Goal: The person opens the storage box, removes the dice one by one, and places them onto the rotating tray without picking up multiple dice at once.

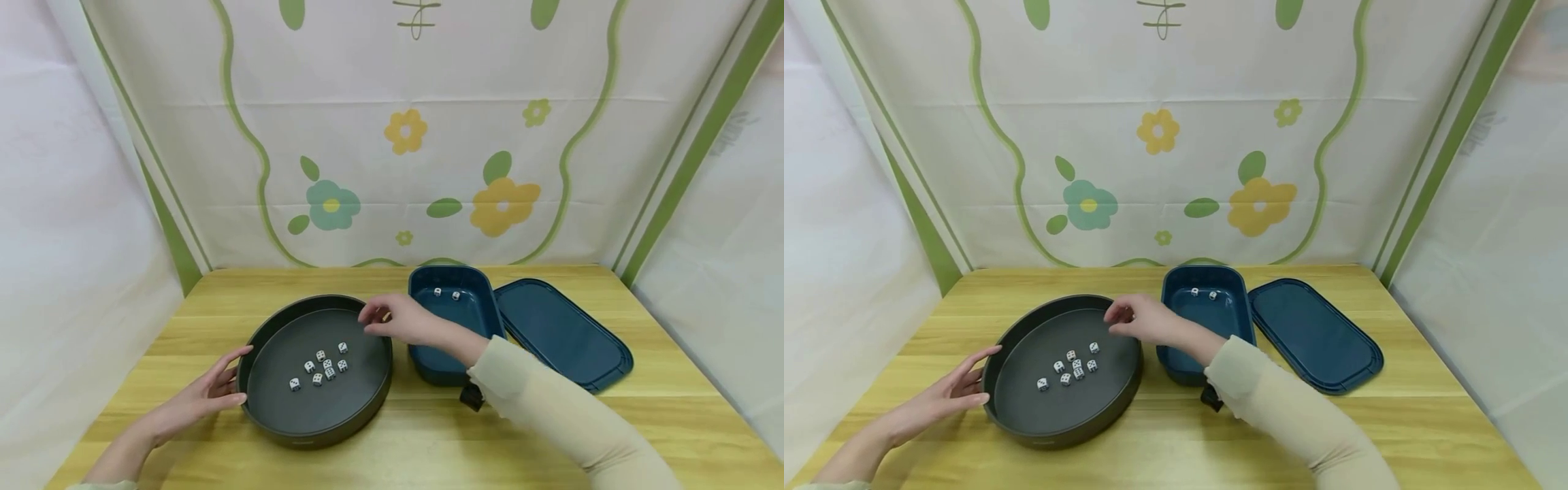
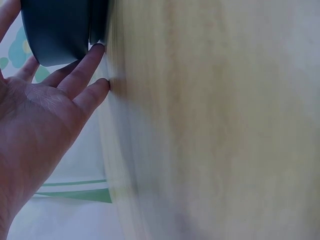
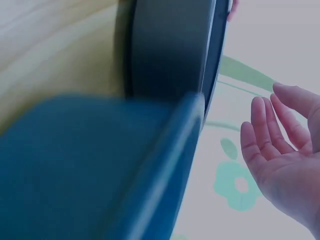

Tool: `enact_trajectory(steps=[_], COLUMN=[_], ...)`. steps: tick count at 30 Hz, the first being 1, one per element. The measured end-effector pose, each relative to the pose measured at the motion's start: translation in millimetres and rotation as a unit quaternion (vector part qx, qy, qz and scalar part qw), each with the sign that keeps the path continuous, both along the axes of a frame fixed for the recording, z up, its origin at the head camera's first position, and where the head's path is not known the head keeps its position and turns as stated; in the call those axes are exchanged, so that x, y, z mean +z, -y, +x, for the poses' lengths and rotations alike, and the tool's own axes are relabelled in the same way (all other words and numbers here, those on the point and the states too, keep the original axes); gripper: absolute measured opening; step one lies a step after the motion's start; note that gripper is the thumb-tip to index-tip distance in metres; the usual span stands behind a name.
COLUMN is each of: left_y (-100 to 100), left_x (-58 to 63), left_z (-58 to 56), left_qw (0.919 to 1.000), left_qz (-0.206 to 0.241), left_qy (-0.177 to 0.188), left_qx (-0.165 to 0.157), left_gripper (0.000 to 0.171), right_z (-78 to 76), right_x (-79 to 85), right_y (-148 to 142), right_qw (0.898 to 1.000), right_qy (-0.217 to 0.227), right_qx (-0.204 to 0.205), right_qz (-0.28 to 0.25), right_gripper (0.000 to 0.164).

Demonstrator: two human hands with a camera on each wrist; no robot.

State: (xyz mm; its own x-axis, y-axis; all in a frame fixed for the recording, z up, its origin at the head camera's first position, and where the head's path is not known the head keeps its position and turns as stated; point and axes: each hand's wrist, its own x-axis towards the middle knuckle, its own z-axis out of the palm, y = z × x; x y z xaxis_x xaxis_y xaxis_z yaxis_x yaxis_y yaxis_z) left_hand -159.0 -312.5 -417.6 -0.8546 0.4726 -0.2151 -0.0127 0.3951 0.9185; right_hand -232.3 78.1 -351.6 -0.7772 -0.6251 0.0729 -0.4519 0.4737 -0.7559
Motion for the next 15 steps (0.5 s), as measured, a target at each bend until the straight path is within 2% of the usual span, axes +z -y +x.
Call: enact_trajectory(steps=[8,15], left_y=[0.8,-1.6], left_x=[-0.7,-0.2], left_z=[0.6,0.4], left_qw=[1.0,1.0], left_qz=[0.0,0.005], left_qy=[0.001,-0.003], left_qx=[0.001,-0.003], left_gripper=[0.074,0.074], right_z=[0.5,-7.1], right_x=[3.0,-0.4], right_y=[-50.2,-97.9], right_qw=[0.999,0.998], right_qy=[-0.033,-0.048], right_qx=[0.007,-0.023], right_qz=[0.015,0.027], right_gripper=[0.015,0.024])
